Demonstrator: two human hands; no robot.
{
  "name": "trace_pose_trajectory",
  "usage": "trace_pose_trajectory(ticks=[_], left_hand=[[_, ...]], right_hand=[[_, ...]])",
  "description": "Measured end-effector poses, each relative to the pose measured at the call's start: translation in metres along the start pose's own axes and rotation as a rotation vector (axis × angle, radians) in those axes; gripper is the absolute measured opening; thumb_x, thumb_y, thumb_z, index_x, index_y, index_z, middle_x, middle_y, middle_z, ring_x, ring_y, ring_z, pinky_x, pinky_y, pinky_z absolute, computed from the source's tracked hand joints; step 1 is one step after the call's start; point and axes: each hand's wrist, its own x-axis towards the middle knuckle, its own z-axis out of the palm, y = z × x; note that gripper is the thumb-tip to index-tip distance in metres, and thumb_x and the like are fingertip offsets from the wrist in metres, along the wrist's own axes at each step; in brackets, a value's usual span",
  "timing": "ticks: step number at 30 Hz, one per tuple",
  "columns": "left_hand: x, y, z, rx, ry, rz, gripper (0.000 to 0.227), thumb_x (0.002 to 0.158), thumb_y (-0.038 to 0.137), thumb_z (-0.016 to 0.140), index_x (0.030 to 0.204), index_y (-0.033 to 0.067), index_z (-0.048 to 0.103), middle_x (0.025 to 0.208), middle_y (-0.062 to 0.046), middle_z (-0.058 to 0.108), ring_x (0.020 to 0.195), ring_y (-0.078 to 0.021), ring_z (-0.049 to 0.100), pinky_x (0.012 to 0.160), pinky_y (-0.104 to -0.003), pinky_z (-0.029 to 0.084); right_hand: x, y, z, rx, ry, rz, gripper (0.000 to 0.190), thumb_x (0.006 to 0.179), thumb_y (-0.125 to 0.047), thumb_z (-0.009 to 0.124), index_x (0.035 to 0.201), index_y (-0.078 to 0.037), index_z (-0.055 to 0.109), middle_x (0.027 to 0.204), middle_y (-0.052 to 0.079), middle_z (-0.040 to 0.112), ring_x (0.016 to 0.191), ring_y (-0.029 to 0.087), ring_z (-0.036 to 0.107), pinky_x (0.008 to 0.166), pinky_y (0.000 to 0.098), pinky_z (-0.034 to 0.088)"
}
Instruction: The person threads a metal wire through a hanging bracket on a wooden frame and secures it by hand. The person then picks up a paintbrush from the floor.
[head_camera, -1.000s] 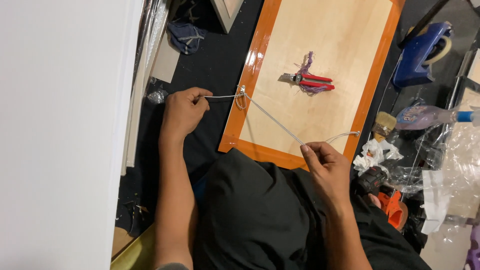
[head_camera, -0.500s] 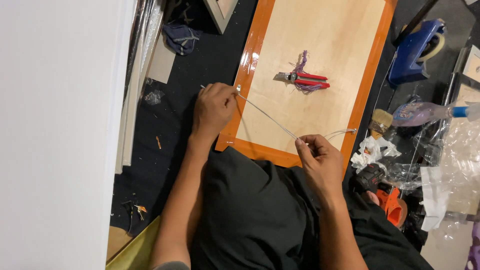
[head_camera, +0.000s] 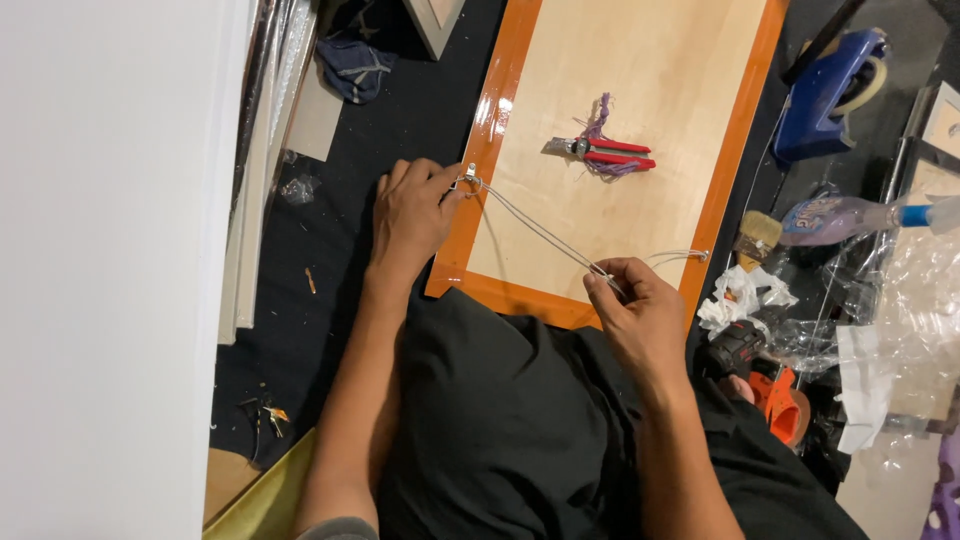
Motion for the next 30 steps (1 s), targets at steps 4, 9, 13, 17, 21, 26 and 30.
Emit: trace_pose_trajectory(ticks=[4, 9, 13, 17, 21, 26, 30], left_hand=[[-0.001, -0.005, -0.003, -0.001, -0.031, -0.081, 0.031, 0.106, 0.045, 0.06, 0.094, 0.0207, 0.073, 0.075, 0.003, 0.055, 0.08, -0.0218, 0.061, 0.074, -0.036, 0.041], [-0.002, -0.011, -0.024, -0.116, -0.248, -0.23, 0.029, 0.099, 0.044, 0.065, 0.092, 0.0188, 0.076, 0.073, -0.001, 0.066, 0.082, -0.0252, 0.068, 0.08, -0.039, 0.045], [0.0, -0.002, -0.052, -0.153, -0.423, -0.422, 0.026, 0.091, 0.036, 0.065, 0.096, 0.0156, 0.079, 0.074, -0.006, 0.07, 0.08, -0.0291, 0.072, 0.071, -0.04, 0.051], [0.006, 0.014, -0.059, -0.17, -0.249, -0.304, 0.035, 0.081, 0.027, 0.07, 0.111, 0.0095, 0.076, 0.089, -0.014, 0.069, 0.082, -0.0384, 0.07, 0.069, -0.047, 0.052], [0.013, 0.013, -0.031, -0.177, 0.084, 0.034, 0.035, 0.093, 0.005, 0.058, 0.122, 0.0145, 0.075, 0.101, -0.011, 0.058, 0.086, -0.0421, 0.066, 0.071, -0.048, 0.054], [0.011, 0.012, -0.005, -0.056, 0.048, 0.162, 0.025, 0.101, 0.014, 0.059, 0.119, 0.0209, 0.075, 0.107, -0.006, 0.057, 0.094, -0.0313, 0.062, 0.075, -0.042, 0.051], [0.016, 0.007, 0.012, -0.112, 0.054, 0.172, 0.014, 0.104, 0.016, 0.063, 0.106, 0.0167, 0.077, 0.094, -0.002, 0.059, 0.087, -0.0271, 0.065, 0.073, -0.036, 0.054]], right_hand=[[-0.004, 0.021, -0.017, -0.079, -0.033, 0.015, 0.02, 0.093, -0.022, 0.076, 0.103, -0.005, 0.079, 0.061, 0.013, 0.062, 0.061, 0.019, 0.057, 0.058, 0.0334, 0.045], [-0.009, 0.038, -0.032, -0.212, -0.162, 0.061, 0.025, 0.092, -0.022, 0.075, 0.111, -0.006, 0.08, 0.074, 0.018, 0.076, 0.067, 0.029, 0.071, 0.064, 0.0381, 0.054], [-0.011, 0.047, -0.048, -0.295, -0.177, -0.043, 0.022, 0.095, -0.018, 0.072, 0.109, -0.003, 0.078, 0.078, 0.021, 0.077, 0.078, 0.038, 0.076, 0.068, 0.0434, 0.059], [-0.014, 0.058, -0.052, -0.281, -0.14, -0.127, 0.018, 0.096, -0.013, 0.072, 0.107, -0.001, 0.078, 0.08, 0.021, 0.076, 0.083, 0.039, 0.076, 0.072, 0.0464, 0.06], [-0.019, 0.089, -0.045, -0.197, -0.126, -0.153, 0.016, 0.093, -0.018, 0.076, 0.104, -0.007, 0.08, 0.082, 0.016, 0.077, 0.087, 0.034, 0.076, 0.075, 0.0461, 0.06], [-0.02, 0.092, -0.043, -0.185, -0.143, -0.168, 0.017, 0.091, -0.023, 0.076, 0.102, -0.012, 0.081, 0.076, 0.013, 0.076, 0.08, 0.035, 0.076, 0.072, 0.0443, 0.059], [-0.018, 0.11, -0.044, -0.141, -0.121, -0.164, 0.018, 0.096, -0.023, 0.072, 0.105, -0.01, 0.081, 0.07, 0.014, 0.074, 0.071, 0.034, 0.073, 0.069, 0.0422, 0.057]])
